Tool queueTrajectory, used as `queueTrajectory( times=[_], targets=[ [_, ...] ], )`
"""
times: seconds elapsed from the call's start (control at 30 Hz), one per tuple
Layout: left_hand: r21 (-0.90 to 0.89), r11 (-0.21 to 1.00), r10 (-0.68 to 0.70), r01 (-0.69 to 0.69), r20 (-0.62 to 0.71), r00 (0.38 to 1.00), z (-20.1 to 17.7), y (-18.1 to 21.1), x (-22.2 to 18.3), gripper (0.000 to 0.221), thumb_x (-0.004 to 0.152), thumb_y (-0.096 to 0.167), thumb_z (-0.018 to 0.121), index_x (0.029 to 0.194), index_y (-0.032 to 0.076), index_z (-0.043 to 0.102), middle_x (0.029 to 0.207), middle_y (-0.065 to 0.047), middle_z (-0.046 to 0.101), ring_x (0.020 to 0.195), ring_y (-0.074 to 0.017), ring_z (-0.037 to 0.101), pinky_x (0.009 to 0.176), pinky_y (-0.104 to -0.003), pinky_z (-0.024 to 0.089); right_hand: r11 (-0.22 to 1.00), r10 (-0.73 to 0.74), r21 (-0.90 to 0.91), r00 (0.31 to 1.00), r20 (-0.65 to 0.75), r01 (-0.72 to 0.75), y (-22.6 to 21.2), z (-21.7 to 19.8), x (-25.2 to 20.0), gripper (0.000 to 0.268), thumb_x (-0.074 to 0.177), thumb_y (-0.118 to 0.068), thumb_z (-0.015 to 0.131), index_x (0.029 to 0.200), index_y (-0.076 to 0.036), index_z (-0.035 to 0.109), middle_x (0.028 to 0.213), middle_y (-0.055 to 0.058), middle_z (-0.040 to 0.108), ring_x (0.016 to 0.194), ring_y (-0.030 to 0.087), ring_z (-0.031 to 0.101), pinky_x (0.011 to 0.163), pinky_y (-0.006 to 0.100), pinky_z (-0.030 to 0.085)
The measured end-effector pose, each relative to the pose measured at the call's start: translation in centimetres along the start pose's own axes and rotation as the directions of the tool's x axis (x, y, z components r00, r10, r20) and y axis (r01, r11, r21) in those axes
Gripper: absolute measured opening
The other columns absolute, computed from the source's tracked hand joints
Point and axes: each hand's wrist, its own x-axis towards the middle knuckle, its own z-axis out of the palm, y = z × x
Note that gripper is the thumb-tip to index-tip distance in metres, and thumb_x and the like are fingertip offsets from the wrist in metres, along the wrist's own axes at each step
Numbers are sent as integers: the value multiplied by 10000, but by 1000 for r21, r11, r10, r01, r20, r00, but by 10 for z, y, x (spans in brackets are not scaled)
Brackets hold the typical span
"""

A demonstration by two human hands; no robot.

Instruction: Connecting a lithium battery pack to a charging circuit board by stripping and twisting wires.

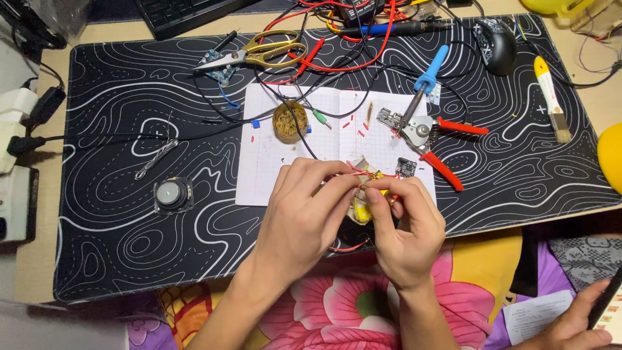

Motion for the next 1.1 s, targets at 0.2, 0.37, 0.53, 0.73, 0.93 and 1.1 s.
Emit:
queueTrajectory(
  times=[0.2,0.37,0.53,0.73,0.93,1.1],
  targets=[
    [-61,998,3,-3,-8,1000,-3,-2,-1,150,1139,64,706,1268,-1,746,1270,-150,754,1099,-371,660,978,-468,510,961,225,163,974,11,-223,6,-1,4,243,1122,-74,763,1364,-48,754,882,-11,434,816,67,463,808,210,476],
    [-108,994,5,-6,-15,1000,-4,-3,0,156,1138,55,702,1280,-1,738,1270,-154,783,1123,-362,694,1002,-461,525,985,157,62,986,51,-160,6,-5,15,110,1117,-110,794,1220,-73,806,837,-29,482,752,66,452,748,229,440],
    [-225,972,-74,63,-44,996,-9,0,2,120,1131,40,695,1230,-10,742,1182,-138,816,1061,-314,726,989,-412,555,973,196,107,978,72,-203,8,-4,15,47,1123,-106,773,1152,-78,797,780,-47,437,699,45,407,670,215,396],
    [-290,939,-183,183,25,983,-20,-2,4,120,1115,97,693,1214,43,734,1109,-81,804,1032,-243,742,911,-358,596,978,178,97,981,75,-185,10,-2,15,58,1131,-117,757,1146,-77,796,797,-47,510,710,48,406,676,225,397],
    [-367,818,-418,443,151,896,-28,-16,8,227,1154,265,590,1170,106,751,1015,1,795,885,-96,721,597,-247,598,973,195,111,979,64,-201,10,0,13,56,1133,-119,749,1124,-80,788,772,-55,444,707,50,381,670,230,366],
    [-316,914,-242,254,79,967,-26,-27,11,206,1157,190,626,1191,49,772,1138,-90,834,1063,-242,778,966,-366,566,981,167,91,984,66,-172,13,0,14,61,1127,-114,754,1140,-66,790,859,-35,571,727,67,402,715,243,393]
  ],
)
